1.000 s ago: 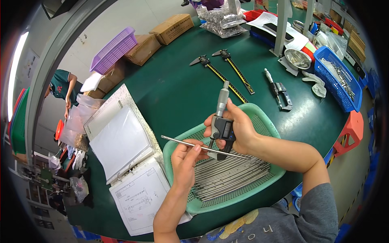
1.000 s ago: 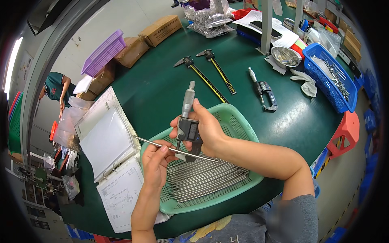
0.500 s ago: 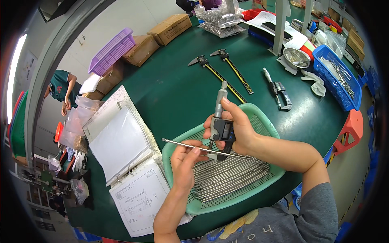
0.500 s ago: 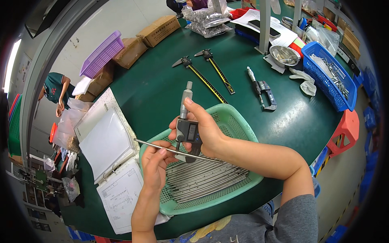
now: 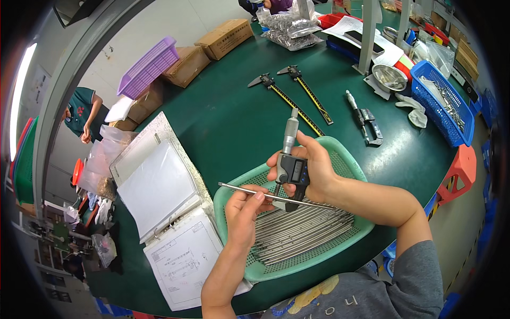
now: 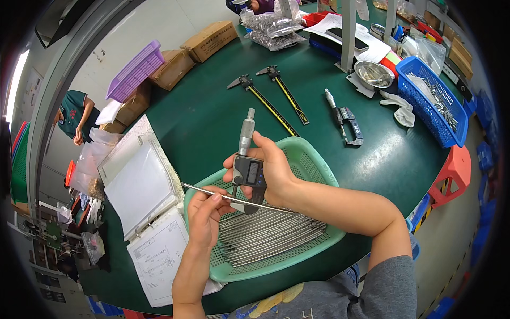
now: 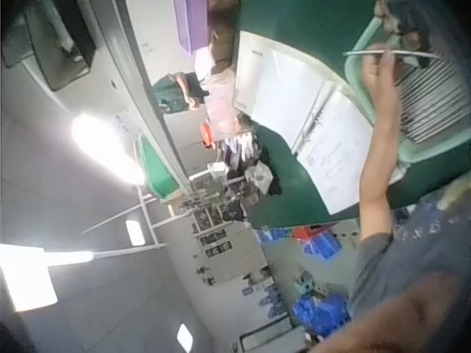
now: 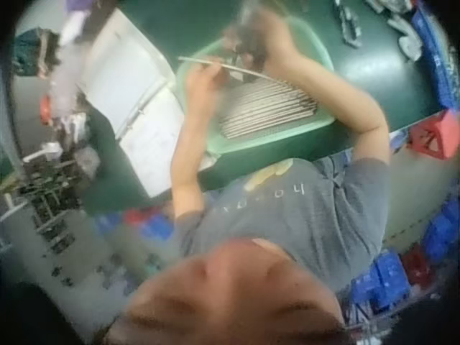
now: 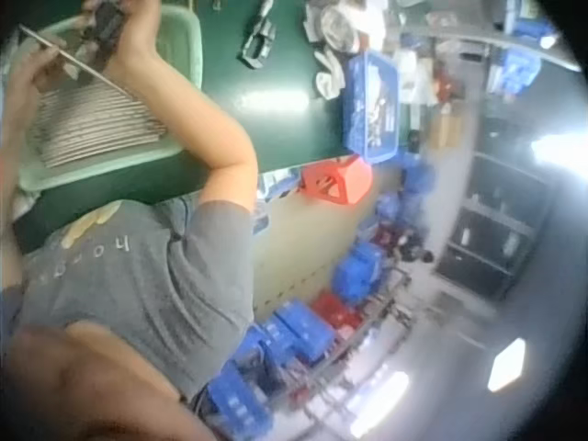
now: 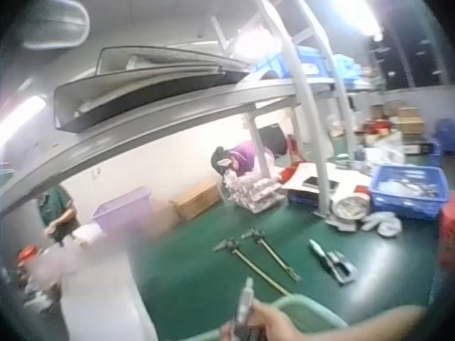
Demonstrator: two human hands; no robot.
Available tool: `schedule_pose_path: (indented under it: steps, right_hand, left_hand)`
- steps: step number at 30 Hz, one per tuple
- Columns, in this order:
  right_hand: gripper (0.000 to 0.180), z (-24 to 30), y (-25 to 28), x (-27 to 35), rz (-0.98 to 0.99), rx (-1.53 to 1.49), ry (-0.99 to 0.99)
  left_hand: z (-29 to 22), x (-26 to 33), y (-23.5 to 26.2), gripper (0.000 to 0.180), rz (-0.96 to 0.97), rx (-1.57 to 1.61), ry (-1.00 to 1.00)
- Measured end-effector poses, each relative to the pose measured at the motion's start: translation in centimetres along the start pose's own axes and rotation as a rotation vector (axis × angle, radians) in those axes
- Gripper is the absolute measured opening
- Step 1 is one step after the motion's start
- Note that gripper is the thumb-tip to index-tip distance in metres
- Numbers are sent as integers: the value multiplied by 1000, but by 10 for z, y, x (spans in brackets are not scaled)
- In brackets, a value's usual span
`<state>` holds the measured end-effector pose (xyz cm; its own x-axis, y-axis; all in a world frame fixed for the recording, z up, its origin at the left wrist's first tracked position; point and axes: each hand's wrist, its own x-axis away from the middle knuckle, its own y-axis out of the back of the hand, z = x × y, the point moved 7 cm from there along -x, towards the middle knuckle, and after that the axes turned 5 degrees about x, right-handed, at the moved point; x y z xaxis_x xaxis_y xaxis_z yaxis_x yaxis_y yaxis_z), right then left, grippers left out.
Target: The person picks up thin metal rods from a green basket and measures their diameter using a digital caliper. The person repeatedly handles the rods, positions the caliper jaws, and reads the measurement, while other workers are visible in the background.
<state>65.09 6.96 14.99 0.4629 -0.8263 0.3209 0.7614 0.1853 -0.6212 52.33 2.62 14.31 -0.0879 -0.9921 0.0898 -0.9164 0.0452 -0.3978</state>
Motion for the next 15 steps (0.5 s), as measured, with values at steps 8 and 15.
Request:
schedule_pose_path:
  steps: [8,15]
  right_hand:
    - [62,1,0,1,-55,70,2]
    - [62,2,-2,1,-40,89,10]
  left_hand:
    - [0,0,-2,15,31,-9,3]
    - [-2,-1,3,13,-31,36,-10]
